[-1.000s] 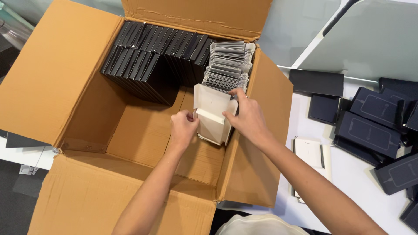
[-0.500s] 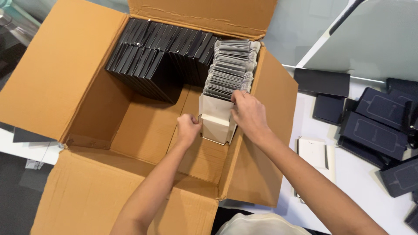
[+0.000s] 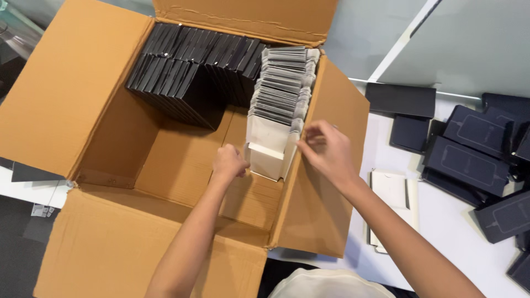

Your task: The person repeatedly takes stacks of white rectangular boxes from a large brown cardboard carton and places them onto a white table. The person handles the boxes by hand, stacking them neatly on the table surface next to a pile of black boxes.

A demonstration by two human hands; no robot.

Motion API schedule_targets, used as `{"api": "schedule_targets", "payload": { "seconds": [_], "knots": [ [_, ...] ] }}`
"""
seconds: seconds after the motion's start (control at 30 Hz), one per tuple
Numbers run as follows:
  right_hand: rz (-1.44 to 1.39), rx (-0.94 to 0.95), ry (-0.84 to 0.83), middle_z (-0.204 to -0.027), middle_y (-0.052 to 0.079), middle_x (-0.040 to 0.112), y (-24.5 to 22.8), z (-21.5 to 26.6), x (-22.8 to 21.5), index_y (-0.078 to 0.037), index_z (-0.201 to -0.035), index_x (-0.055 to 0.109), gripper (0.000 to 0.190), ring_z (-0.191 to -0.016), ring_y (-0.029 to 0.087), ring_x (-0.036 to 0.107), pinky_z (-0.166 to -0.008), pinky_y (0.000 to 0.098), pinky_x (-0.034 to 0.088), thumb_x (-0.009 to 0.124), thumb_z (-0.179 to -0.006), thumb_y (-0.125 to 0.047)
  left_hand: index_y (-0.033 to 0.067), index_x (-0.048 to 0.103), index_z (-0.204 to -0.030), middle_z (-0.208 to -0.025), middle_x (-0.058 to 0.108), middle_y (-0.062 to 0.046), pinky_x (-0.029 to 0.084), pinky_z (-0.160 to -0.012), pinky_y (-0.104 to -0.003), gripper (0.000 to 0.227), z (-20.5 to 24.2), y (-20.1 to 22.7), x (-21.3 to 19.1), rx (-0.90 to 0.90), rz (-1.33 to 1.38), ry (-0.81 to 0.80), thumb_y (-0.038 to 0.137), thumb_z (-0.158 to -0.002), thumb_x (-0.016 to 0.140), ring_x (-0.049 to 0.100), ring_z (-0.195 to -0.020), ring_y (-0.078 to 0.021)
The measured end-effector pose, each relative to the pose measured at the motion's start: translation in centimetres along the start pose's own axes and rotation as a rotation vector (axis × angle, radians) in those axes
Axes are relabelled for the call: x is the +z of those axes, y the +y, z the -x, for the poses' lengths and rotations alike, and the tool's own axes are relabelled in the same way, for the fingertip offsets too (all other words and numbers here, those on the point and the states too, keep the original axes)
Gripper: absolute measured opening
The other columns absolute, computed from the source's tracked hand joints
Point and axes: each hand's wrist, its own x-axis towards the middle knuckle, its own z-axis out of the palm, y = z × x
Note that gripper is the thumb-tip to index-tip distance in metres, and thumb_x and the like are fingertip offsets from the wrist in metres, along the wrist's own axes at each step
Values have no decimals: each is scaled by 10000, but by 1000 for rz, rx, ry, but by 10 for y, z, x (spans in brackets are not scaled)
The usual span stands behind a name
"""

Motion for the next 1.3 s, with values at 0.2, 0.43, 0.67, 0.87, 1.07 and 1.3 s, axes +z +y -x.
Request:
{"api": "schedule_targets", "payload": {
  "seconds": [0.2, 0.43, 0.67, 0.87, 1.07, 1.3],
  "knots": [
    [23, 230, 125, -1064, 115, 742, 75, 104, -75, -5, -1090, 689, 235, -940, 185, 733, -821, 325, 621, 767, -890, -100, -2, 634, -596, -511, 609, -76, 467, -492, -311, 331, 104, 88, -5, 346, 428, 350, 174, -831, 786, 554, -478, -115],
    [227, 652, 142, -1098, 158, 742, 209, 232, -149, -24, -1177, 700, 380, -930, 255, 759, -790, 349, 619, 789, -845, -187, -11, 714, -734, -642, 719, -44, 511, -511, -213, 386, 208, 190, 127, 315, 865, -125, 297, -967, 718, 673, -586, -84],
    [332, 704, 71, -1156, 181, 687, 284, 286, -167, -24, -1222, 687, 541, -930, 267, 721, -775, 361, 628, 831, -766, -278, -56, 539, -1344, -1365, 558, -279, 441, -1079, -450, 511, 205, 184, 300, 425, 333, -85, 147, -909, 713, 534, -1259, -405],
    [348, 746, -46, -1174, 187, 652, 283, 296, -173, 18, -1299, 629, 676, -944, 271, 685, -798, 381, 602, 831, -759, -335, -67, 228, -1542, -1613, 283, -248, 366, -1152, -432, 790, 204, 173, 356, 281, 90, -231, 134, -915, 665, 350, -1414, -418],
    [254, 761, -72, -1156, 174, 664, 279, 298, -181, 20, -1304, 629, 684, -948, 247, 689, -800, 366, 605, 821, -762, -351, -102, 299, -1496, -1587, 308, -270, 351, -1165, -438, 739, 209, 185, 368, 293, 95, -155, 113, -905, 685, 340, -1416, -426],
    [-79, 986, 39, -1089, 128, 755, 265, 290, -186, 10, -1227, 689, 548, -925, 213, 690, -818, 346, 578, 822, -779, -278, -19, 581, -1273, -1342, 484, -222, 424, -1066, -446, 454, 213, 199, 359, 238, 182, 18, 34, -838, 703, 444, -1268, -391]
  ]
}}
